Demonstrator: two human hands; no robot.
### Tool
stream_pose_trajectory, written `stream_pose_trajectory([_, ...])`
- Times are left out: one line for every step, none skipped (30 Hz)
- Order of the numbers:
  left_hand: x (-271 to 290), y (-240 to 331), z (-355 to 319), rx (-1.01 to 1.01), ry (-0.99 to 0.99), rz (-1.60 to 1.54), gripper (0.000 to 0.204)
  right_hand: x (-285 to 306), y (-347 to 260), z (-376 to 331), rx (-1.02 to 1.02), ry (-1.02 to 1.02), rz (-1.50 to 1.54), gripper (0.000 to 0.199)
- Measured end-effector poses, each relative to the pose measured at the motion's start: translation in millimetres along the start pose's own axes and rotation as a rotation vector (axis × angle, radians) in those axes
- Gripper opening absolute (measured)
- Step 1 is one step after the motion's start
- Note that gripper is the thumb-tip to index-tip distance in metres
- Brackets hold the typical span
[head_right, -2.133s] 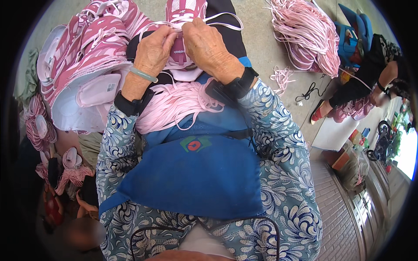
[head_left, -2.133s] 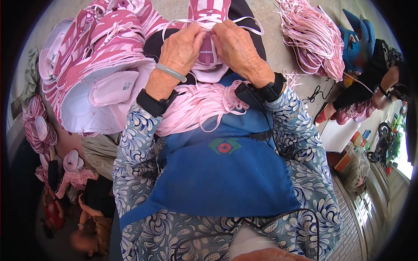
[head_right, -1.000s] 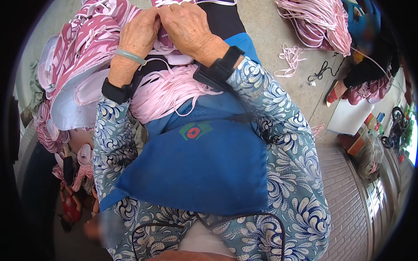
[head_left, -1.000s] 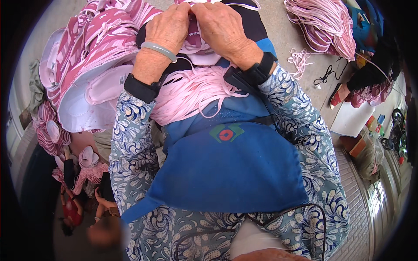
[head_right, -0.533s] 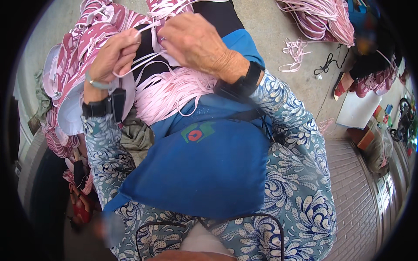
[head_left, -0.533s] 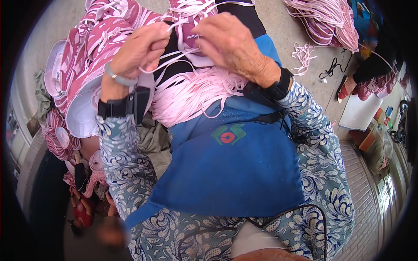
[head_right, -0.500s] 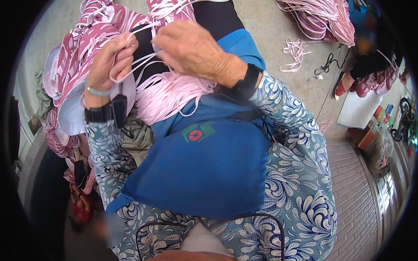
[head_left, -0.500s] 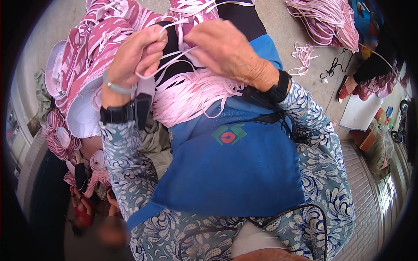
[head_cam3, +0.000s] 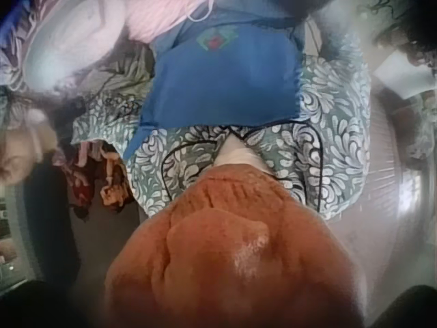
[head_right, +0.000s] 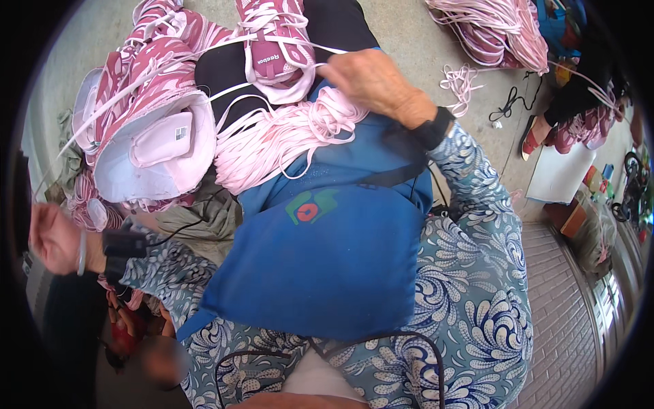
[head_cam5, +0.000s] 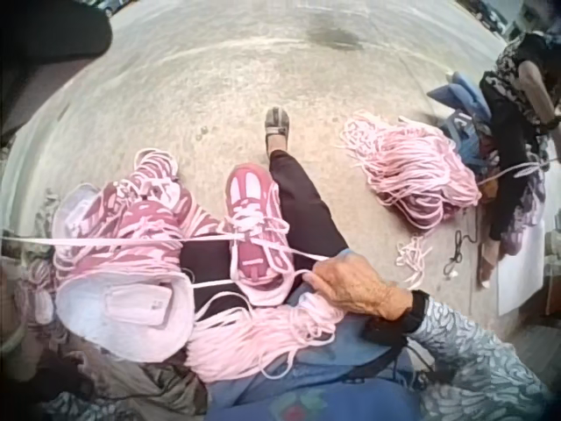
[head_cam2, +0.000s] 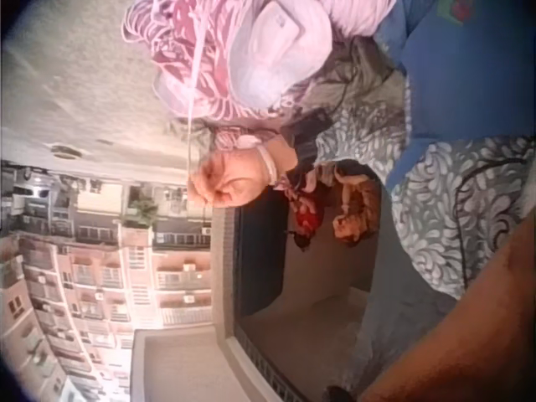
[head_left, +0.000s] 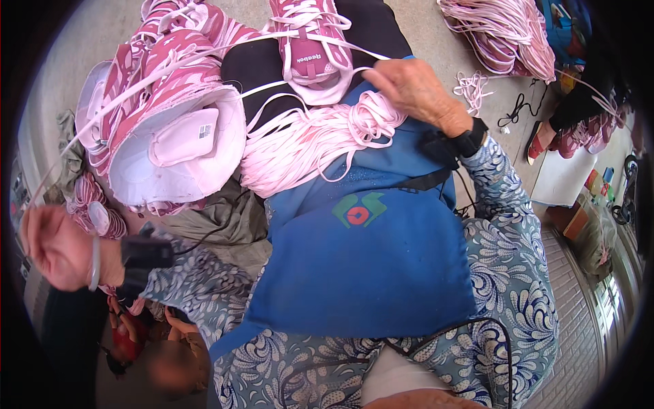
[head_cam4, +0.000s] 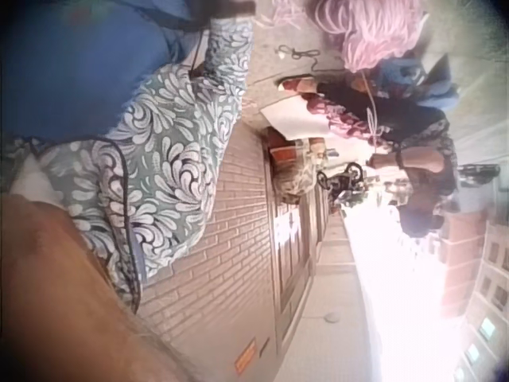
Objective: Lacing a pink and white athletic shoe with pink laces.
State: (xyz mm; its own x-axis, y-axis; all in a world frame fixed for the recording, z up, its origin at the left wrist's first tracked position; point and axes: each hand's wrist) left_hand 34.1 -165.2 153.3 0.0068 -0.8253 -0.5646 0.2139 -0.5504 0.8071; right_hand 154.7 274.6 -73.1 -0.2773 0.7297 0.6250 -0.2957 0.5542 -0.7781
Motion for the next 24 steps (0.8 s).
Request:
stream_pose_trajectory([8,28,2,-0.064,0.061,0.072,0.012,8,17,-16,-0.199,-0.007,0.008,0.031])
stream_pose_trajectory([19,52,2,-0.138,0.067,-0.03,0.011,21,34,-35,-0.337,0.005,0.057,0.033])
stream_pose_trajectory([29,76,0,-0.211,0.086,-0.047,0.011,34,51,-51,-0.447,0.051,-0.06,0.033])
stream_pose_trajectory([40,93,-4,-0.363,0.129,0.009,0.01,48,67,-66,-0.672,0.021,-0.272,0.033])
stream_pose_trajectory([52,105,-12,-0.263,0.099,-0.148,0.009,61,79,-84,-0.663,0.074,-0.227,0.034])
stream_pose_trajectory([65,106,-17,-0.17,0.118,-0.039,0.009,67,91,-90,-0.765,0.086,-0.192,0.035])
stream_pose_trajectory([75,104,-24,-0.155,0.15,-0.056,0.01,69,103,-90,-0.667,0.101,-0.174,0.035])
stream_pose_trajectory([81,96,-29,-0.108,0.163,0.057,0.012,70,110,-90,-0.728,0.037,-0.136,0.036])
stream_pose_trajectory([85,83,-34,-0.048,0.084,0.057,0.012,66,112,-88,-0.861,-0.084,-0.072,0.037])
stream_pose_trajectory([81,71,-39,0.092,0.075,0.171,0.01,67,115,-79,-0.906,-0.188,0.112,0.039])
stream_pose_trajectory([73,59,-43,0.214,-0.004,0.234,0.009,63,113,-69,-0.892,-0.144,0.058,0.039])
stream_pose_trajectory([61,47,-47,0.187,0.079,0.257,0.009,61,107,-60,-0.799,-0.168,0.034,0.037])
stream_pose_trajectory([48,34,-53,0.044,0.281,0.501,0.007,58,98,-50,-0.664,-0.206,0.047,0.035])
stream_pose_trajectory([35,22,-58,-0.099,0.393,0.733,0.008,57,88,-40,-0.532,-0.205,-0.158,0.027])
stream_pose_trajectory([23,14,-62,-0.096,0.481,0.743,0.008,52,77,-30,-0.606,-0.209,-0.194,0.027])
stream_pose_trajectory([11,7,-63,-0.16,0.455,0.72,0.008,50,66,-18,-0.452,0.07,-0.19,0.024])
stream_pose_trajectory([2,-1,-63,-0.22,0.343,0.678,0.009,45,54,-7,-0.372,0.314,-0.179,0.021])
stream_pose_trajectory([-4,-10,-61,-0.223,0.433,0.696,0.009,43,43,2,-0.291,0.342,-0.184,0.021])
stream_pose_trajectory([-10,-22,-58,0.009,0.14,0.292,0.01,39,33,11,-0.276,0.363,-0.017,0.019])
stream_pose_trajectory([-15,-33,-57,0.276,-0.227,-0.141,0.012,32,23,20,-0.239,0.37,0.152,0.017])
stream_pose_trajectory([-19,-53,-57,0.239,-0.227,0.002,0.016,24,14,29,-0.26,0.381,0.151,0.017])
stream_pose_trajectory([-22,-83,-61,0.236,-0.369,0.115,0.02,17,7,38,-0.18,0.392,0.123,0.019])
stream_pose_trajectory([-26,-110,-69,0.276,-0.254,0.245,0.023,10,2,45,-0.086,0.381,0.1,0.023])
stream_pose_trajectory([-33,-138,-79,0.302,-0.204,0.359,0.025,3,-2,53,-0.103,0.396,0.096,0.023])
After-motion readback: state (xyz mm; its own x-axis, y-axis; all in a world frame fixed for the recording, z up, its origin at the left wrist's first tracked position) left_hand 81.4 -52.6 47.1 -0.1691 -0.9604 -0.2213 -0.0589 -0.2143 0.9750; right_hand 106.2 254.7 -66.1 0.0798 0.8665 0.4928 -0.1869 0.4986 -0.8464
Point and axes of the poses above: each hand's wrist, its own z-axis towards the middle knuckle, its own x-axis out of the back of the hand, y = z × x, and after that the axes turned 15 degrees about z, right-handed
